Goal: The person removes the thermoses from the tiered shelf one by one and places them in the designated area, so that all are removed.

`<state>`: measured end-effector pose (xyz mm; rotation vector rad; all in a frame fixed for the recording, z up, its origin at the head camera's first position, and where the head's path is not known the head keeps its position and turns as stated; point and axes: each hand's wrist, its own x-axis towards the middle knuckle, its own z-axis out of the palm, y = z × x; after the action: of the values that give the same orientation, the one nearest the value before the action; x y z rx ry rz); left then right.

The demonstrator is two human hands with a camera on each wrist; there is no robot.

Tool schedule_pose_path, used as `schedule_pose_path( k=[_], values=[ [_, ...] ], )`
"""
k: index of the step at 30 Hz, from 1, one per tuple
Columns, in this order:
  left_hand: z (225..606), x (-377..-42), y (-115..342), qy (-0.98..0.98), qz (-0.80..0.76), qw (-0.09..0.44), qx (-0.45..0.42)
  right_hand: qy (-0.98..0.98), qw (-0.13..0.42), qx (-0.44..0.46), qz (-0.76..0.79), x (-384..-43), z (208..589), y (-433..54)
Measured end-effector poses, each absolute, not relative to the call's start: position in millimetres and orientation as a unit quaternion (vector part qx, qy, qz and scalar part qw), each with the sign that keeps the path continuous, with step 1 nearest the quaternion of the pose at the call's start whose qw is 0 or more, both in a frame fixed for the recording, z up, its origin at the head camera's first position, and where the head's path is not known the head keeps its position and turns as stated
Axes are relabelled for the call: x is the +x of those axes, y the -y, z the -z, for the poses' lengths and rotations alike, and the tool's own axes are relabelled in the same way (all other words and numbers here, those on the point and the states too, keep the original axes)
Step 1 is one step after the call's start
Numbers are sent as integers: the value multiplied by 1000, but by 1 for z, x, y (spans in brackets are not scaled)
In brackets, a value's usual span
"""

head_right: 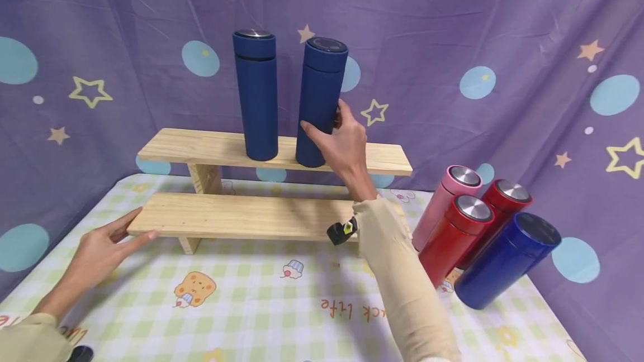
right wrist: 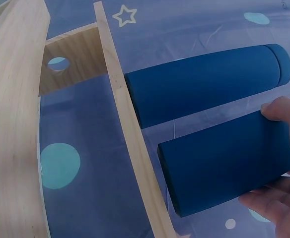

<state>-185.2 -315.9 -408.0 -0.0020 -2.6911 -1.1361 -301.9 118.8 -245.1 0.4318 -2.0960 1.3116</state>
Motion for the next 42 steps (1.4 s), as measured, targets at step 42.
schedule_pose_path(
  k=[42],
  values=[
    [405, -185, 316, 919, 382, 97, -1, 824, 248, 154, -485, -255, 305, -146]
  ],
)
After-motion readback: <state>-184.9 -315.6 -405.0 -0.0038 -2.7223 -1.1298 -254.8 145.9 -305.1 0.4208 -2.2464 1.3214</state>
